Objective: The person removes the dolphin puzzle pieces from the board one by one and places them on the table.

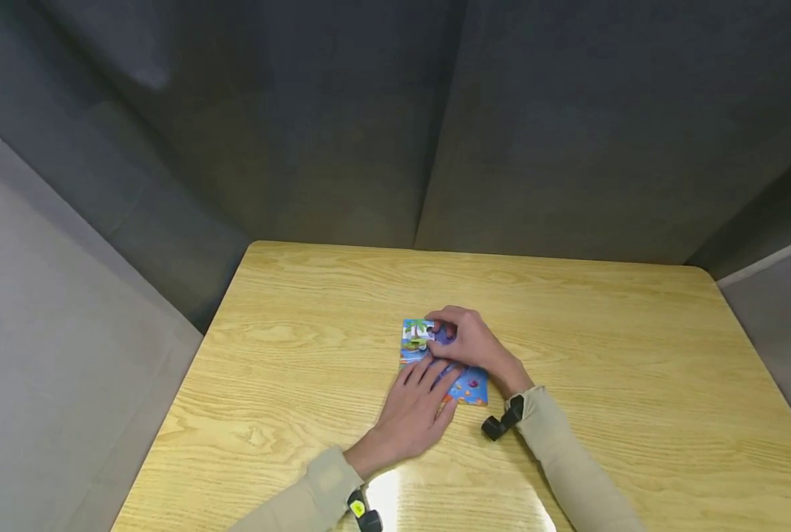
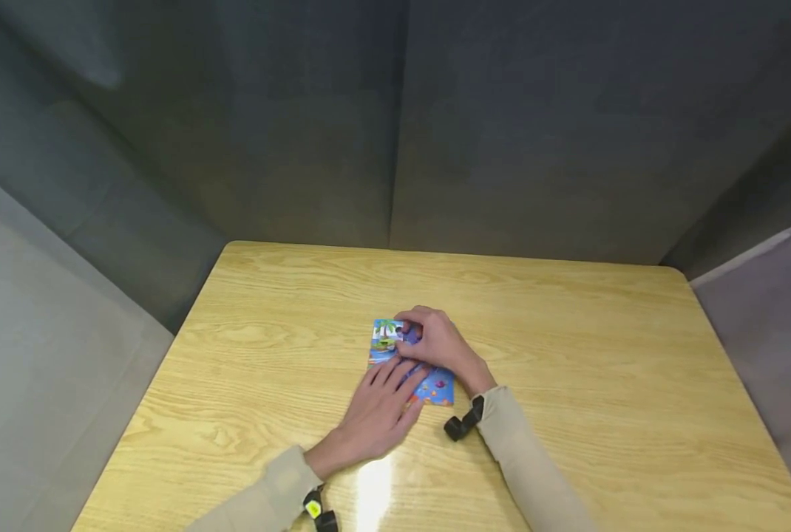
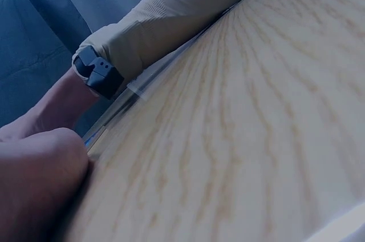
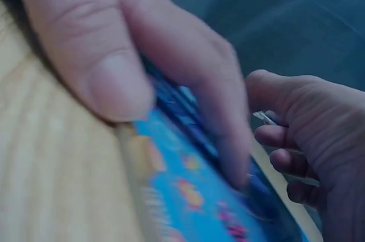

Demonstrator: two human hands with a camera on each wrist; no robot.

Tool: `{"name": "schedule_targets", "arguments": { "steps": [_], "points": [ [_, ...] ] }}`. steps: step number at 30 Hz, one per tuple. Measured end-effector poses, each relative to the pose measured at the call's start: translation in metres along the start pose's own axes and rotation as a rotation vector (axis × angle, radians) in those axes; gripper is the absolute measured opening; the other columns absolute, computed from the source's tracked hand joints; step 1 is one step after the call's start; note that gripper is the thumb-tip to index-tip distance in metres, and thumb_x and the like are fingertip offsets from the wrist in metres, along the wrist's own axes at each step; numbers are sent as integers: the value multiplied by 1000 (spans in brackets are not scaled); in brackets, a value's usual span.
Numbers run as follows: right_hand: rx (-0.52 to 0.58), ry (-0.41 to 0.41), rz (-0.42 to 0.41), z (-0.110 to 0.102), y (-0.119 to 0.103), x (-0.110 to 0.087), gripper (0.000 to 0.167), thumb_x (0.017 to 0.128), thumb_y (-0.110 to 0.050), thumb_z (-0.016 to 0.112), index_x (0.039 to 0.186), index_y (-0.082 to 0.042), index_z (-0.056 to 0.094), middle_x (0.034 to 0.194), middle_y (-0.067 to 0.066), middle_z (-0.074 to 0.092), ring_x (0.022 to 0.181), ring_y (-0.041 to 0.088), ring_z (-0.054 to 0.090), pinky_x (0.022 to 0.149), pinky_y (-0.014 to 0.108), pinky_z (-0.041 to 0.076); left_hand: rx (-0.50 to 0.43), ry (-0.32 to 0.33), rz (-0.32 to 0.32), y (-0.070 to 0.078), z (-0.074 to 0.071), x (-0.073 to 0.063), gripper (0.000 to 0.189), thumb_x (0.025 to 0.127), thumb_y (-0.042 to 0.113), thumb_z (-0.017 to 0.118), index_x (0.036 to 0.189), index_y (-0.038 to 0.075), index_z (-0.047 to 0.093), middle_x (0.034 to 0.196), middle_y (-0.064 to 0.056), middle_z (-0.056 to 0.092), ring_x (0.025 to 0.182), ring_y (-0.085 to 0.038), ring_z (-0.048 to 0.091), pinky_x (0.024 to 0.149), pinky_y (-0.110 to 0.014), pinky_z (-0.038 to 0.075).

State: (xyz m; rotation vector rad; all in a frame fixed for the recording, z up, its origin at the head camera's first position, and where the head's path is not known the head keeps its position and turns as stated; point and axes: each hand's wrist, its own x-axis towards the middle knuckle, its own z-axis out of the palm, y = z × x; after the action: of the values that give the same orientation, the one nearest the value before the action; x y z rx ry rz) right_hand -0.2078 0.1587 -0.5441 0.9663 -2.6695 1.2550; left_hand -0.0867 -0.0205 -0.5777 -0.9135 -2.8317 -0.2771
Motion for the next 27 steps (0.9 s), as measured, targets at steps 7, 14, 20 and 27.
{"name": "schedule_targets", "arguments": {
  "steps": [7,14,20,27],
  "points": [
    [41,72,-17,-25,8,-6,40,83,-15,86,120,-5,75,93,6,70,74,23,59,64,30,49,-16,7,11,3,0,4,55,111,44,31,162,24,38,165,-1,38,156,-28,29,124,-47,27],
    [66,116,71,-46,28,-20,39,79,-10,88,116,-5,76,90,9,69,72,27,60,61,25,47,-32,-11,8,5,-2,7,55,112,45,32,162,24,38,165,-2,37,156,-28,27,123,-48,27],
    [88,178,165,-62,55,-35,38,79,-4,87,115,-1,76,91,13,69,73,28,58,60,20,44,-49,9,22,4,-2,9,54,111,45,34,161,23,41,164,-3,39,155,-30,29,122,-48,29],
    [64,187,260,-82,83,-47,38,81,-4,84,118,-1,75,95,13,70,79,26,56,65,19,43,-59,11,22,4,2,9,55,112,45,32,162,24,39,165,-2,38,156,-29,28,123,-48,28]
  ]
}}
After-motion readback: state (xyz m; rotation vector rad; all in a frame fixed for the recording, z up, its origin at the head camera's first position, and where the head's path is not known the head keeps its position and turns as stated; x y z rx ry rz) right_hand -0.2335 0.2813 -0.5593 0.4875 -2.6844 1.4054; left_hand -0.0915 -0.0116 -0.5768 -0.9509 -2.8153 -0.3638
